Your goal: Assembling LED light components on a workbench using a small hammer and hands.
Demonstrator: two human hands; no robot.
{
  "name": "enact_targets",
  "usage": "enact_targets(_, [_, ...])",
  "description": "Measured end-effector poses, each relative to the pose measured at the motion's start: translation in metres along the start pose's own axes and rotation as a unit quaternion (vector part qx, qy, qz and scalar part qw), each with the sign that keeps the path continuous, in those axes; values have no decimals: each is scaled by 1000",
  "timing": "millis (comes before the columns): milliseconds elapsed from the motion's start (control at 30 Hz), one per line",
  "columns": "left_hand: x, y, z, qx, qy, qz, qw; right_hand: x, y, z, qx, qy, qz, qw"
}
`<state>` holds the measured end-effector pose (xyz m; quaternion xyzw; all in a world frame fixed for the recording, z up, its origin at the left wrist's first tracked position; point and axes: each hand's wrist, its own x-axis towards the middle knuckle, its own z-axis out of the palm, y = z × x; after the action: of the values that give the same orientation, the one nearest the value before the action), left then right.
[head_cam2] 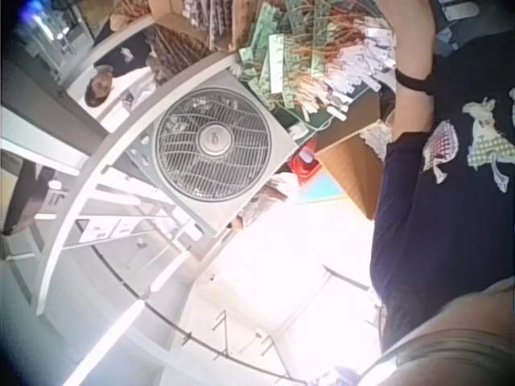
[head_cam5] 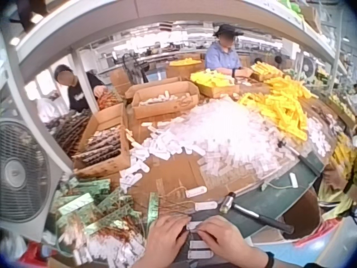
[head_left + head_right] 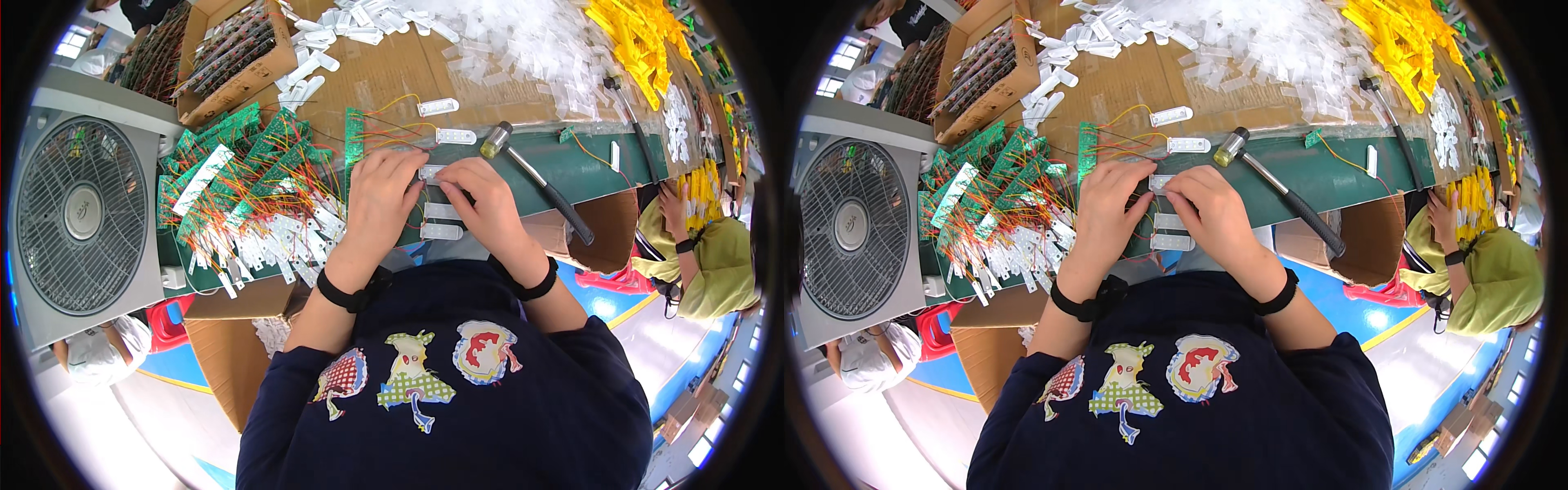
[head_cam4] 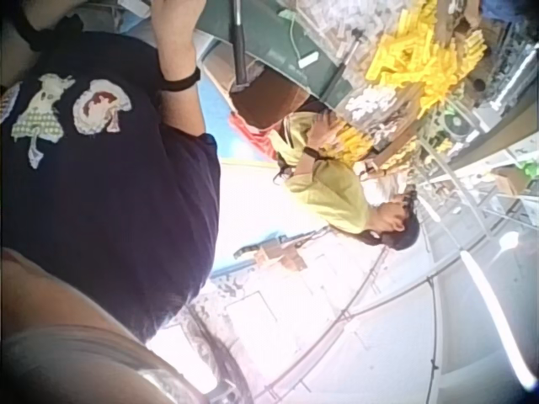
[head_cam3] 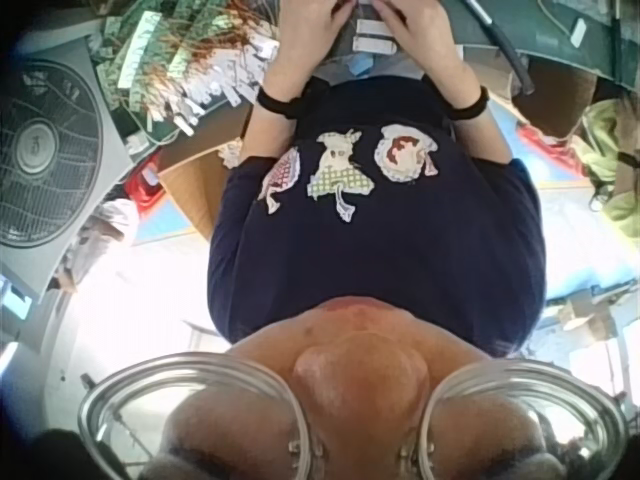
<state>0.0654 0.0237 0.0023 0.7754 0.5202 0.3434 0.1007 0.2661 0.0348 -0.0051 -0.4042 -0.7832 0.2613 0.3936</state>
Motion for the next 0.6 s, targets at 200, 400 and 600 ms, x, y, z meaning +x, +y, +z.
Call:
enact_targets(200, [-2, -2, 0, -3, -16, 0, 1000, 2, 0, 0, -5, 0, 3, 1000])
enact_targets(400, [-1, -8, 1, -4, -8, 39, 999, 2, 0, 0, -8, -4, 12, 1000])
enact_targets(600, [-1, -10, 1, -16, -19, 45, 999, 2, -1, 0, -9, -2, 9, 1000])
